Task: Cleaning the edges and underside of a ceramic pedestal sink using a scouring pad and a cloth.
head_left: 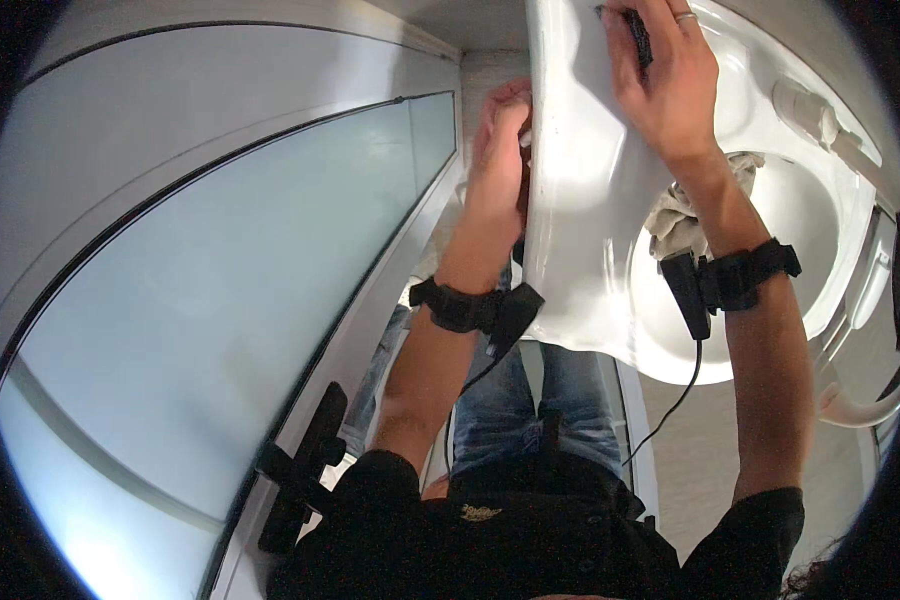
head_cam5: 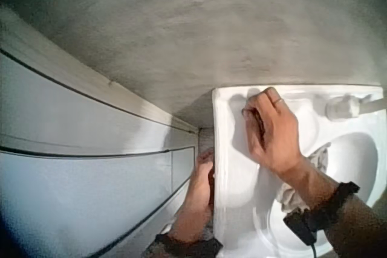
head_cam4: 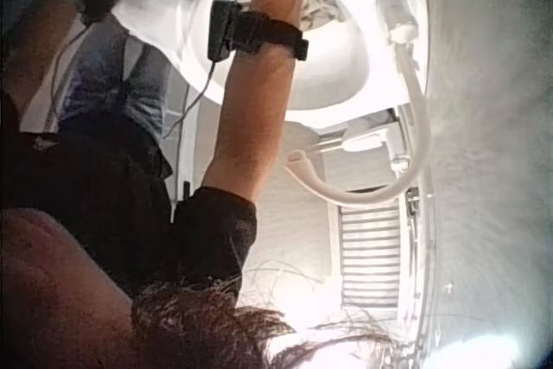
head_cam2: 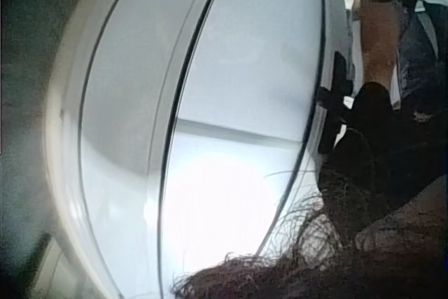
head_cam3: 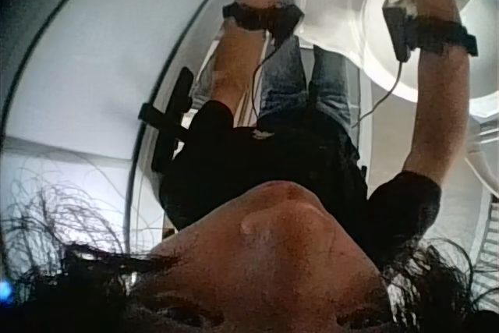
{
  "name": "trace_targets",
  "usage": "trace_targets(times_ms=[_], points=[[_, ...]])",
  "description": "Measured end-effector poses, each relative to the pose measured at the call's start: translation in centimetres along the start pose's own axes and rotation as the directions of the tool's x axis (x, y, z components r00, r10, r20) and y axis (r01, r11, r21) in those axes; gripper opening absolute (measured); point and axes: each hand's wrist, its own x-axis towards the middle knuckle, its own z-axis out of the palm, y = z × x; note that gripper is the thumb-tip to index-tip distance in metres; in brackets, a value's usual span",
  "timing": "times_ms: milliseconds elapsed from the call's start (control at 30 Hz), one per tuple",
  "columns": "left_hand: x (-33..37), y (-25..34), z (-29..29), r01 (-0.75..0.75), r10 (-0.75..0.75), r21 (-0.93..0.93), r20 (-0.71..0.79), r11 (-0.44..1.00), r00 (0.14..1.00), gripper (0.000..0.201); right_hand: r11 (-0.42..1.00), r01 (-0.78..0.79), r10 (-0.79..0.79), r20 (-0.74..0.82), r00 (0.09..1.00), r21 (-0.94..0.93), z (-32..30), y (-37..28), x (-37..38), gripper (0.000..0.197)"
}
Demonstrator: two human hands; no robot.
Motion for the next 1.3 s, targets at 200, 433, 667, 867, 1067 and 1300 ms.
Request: trace_targets(times_ms=[200, 433, 667, 867, 1067, 1300], points=[[-1.2, 1.9, 0.8, 0.005, -0.020, 0.131, 0.114, 0.991, 0.993, 0.051, 1.000, 0.025, -0.025, -0.013, 1.000, 0.004, -0.3, 0.2, -0.3, 0.013], [-1.3, 1.6, 0.9, -0.040, 0.001, 0.199, 0.189, 0.979, 0.982, 0.055, 0.999, 0.033, -0.033, -0.005, 0.999, 0.021, -0.4, 0.7, -0.4, 0.014], [-1.7, 0.8, 0.0, -0.048, 0.006, 0.144, 0.278, 0.988, 0.961, 0.060, 1.000, -0.007, 0.007, 0.002, 1.000, 0.009, -0.4, 0.4, -0.3, 0.012], [-1.6, 0.3, -0.5, -0.084, 0.055, 0.094, 0.275, 0.992, 0.960, 0.054, 1.000, 0.015, -0.015, 0.003, 1.000, -0.006, 0.0, 0.5, -0.4, 0.012], [-1.6, 0.8, 0.3, -0.133, 0.069, 0.182, 0.321, 0.974, 0.945, 0.053, 0.998, -0.062, 0.062, 0.012, 0.998, 0.012, -0.4, 0.3, -0.4, 0.010], [-3.1, 0.2, 0.7, -0.209, 0.077, 0.336, 0.368, 0.918, 0.927, 0.070, 1.000, 0.012, -0.012, -0.014, 1.000, -0.024, -0.9, 1.9, -0.8, 0.010]])
